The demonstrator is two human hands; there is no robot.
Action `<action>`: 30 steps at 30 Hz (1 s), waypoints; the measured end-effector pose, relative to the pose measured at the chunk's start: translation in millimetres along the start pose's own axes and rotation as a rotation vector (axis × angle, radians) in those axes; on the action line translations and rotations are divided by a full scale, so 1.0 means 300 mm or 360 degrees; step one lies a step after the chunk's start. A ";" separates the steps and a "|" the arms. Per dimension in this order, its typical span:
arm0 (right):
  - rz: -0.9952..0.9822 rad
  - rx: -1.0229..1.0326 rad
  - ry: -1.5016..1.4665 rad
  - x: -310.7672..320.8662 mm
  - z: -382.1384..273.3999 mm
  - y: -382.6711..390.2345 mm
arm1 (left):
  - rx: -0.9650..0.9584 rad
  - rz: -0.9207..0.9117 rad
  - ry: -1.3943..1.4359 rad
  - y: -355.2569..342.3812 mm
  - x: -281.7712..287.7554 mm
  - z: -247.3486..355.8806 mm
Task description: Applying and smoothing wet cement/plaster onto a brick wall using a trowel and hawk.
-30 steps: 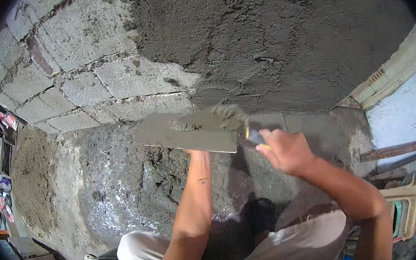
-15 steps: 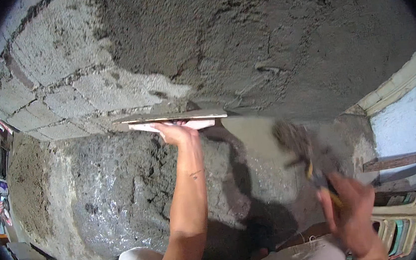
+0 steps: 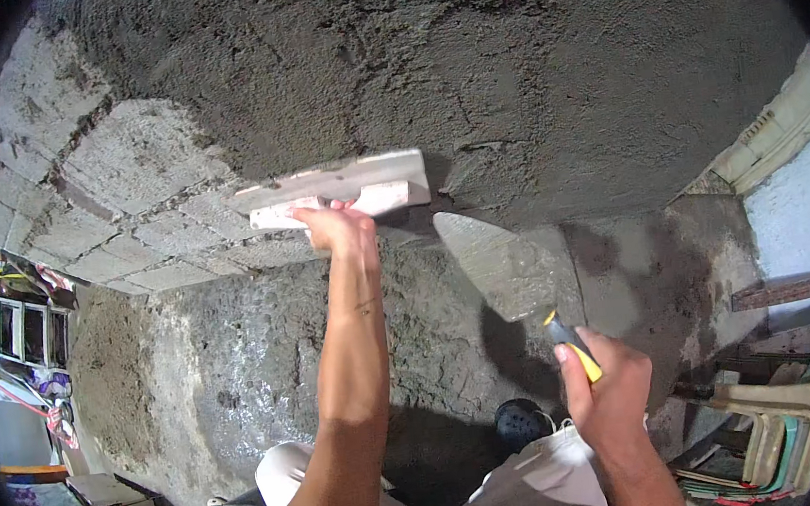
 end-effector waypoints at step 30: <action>-0.0109 -0.0290 0.0230 0.079 -0.054 0.116 | -0.0023 0.0135 0.0001 -0.060 0.086 -0.072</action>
Point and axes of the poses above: each hand's wrist, its own y-axis away from the middle knuckle, its own x-axis out of the back of the hand, z = x × y, the point moved 1 cm from there along -y, towards the middle knuckle, and after that the axes turned 8 degrees about -x, right-handed, at the moved point
